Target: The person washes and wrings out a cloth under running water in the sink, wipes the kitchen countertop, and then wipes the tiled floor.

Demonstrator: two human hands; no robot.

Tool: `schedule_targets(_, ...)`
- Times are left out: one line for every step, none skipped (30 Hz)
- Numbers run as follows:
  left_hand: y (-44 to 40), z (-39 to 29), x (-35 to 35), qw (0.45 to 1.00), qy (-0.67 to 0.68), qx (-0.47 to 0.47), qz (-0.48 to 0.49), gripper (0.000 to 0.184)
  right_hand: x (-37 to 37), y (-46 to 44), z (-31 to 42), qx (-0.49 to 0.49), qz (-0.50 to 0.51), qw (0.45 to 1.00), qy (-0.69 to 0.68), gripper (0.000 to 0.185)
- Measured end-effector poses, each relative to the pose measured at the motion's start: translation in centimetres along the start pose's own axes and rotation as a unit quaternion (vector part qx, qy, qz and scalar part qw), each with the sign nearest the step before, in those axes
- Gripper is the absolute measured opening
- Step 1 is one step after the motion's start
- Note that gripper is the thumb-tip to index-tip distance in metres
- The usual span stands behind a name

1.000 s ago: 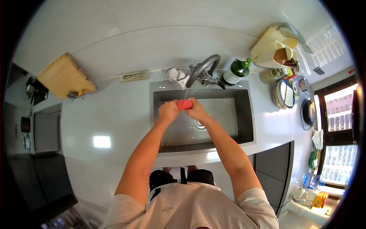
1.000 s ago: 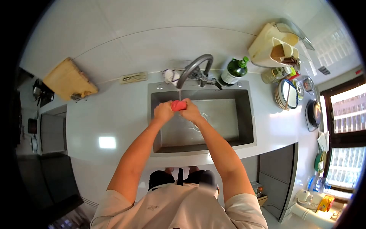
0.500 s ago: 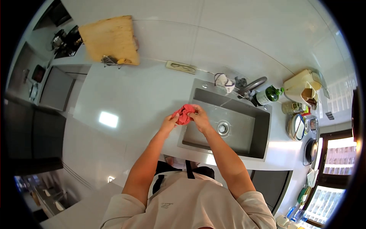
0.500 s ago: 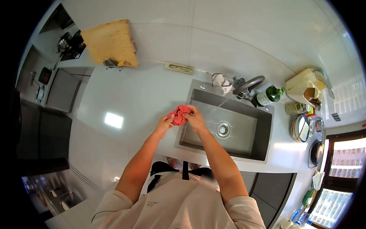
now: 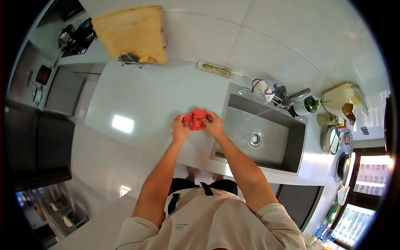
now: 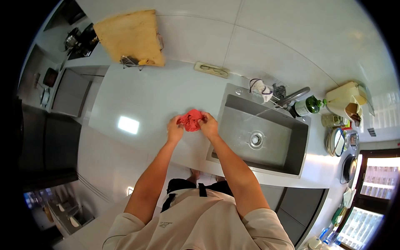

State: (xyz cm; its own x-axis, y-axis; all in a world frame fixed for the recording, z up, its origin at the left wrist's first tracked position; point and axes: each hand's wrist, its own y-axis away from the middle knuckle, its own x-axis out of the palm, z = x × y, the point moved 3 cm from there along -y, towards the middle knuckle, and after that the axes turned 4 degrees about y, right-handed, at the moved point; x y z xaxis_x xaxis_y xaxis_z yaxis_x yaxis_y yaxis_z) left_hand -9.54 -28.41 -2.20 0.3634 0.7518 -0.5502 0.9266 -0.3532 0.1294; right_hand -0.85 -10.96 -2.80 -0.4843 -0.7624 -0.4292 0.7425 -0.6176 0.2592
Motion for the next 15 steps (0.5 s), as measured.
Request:
schedule_targets(0.2,-1.4,-0.1,0.996,-0.057,0.059,-0.028,0.042,-0.5,0.0,-0.6,-0.002,-0.015,1.0,-0.003,0.042)
schedule_targets(0.4,-2.9,0.3,0.993,-0.069,0.092,-0.033,0.044,-1.4,0.0,-1.2,-0.004,-0.033,0.999,-0.005,0.042)
schedule_targets(0.7,-4.9,0.8,0.988,-0.079,0.127,-0.037,0.045,-2.7,0.3,-1.0,0.002,-0.036,0.999,-0.004,0.042)
schedule_targets(0.9,-6.3,1.8,0.982,-0.088,0.162,-0.039,0.046,-4.2,0.9,-0.7,0.01,-0.04,0.999,-0.003,0.042)
schedule_targets(1.0,-7.7,3.2,0.981,-0.069,0.18,-0.015,0.045,-6.0,1.5,-0.5,0.021,-0.047,0.999,-0.002,0.043)
schedule_targets(1.1,-8.8,4.9,0.979,-0.049,0.199,0.011,0.044,-7.7,1.8,-0.9,0.024,-0.064,0.998,-0.009,0.042)
schedule_targets(1.3,-10.4,6.7,0.975,-0.03,0.218,0.038,0.043,-9.5,2.1,-1.4,0.028,-0.082,0.996,-0.017,0.041)
schedule_targets(1.7,-12.0,8.5,0.971,-0.007,0.227,0.069,0.041,-11.4,2.5,-2.1,0.032,-0.098,0.994,-0.025,0.041)
schedule_targets(2.1,-13.5,10.4,0.967,0.006,0.236,0.097,0.041,-13.5,2.9,-2.8,0.031,-0.126,0.991,-0.029,0.04)
schedule_targets(2.7,-14.9,12.3,0.961,0.017,0.244,0.125,0.041,-15.5,3.2,-3.7,0.03,-0.153,0.987,-0.033,0.039)
schedule_targets(3.2,-16.3,14.2,0.956,0.028,0.251,0.151,0.041,-17.5,3.3,-4.6,0.028,-0.178,0.983,-0.037,0.038)
schedule_targets(3.9,-17.7,16.0,0.946,0.036,0.265,0.18,0.042,-19.4,3.4,-5.8,0.027,-0.201,0.978,-0.044,0.038)
schedule_targets(4.6,-18.7,18.1,0.941,0.042,0.273,0.198,0.042,-21.5,3.5,-7.3,0.026,-0.223,0.973,-0.05,0.038)
schedule_targets(5.4,-19.7,20.2,0.935,0.047,0.278,0.215,0.042,-23.5,3.5,-8.8,0.024,-0.242,0.968,-0.056,0.037)
schedule_targets(6.2,-20.5,22.2,0.93,0.051,0.283,0.23,0.042,-25.6,3.8,-9.8,0.027,-0.261,0.963,-0.066,0.038)
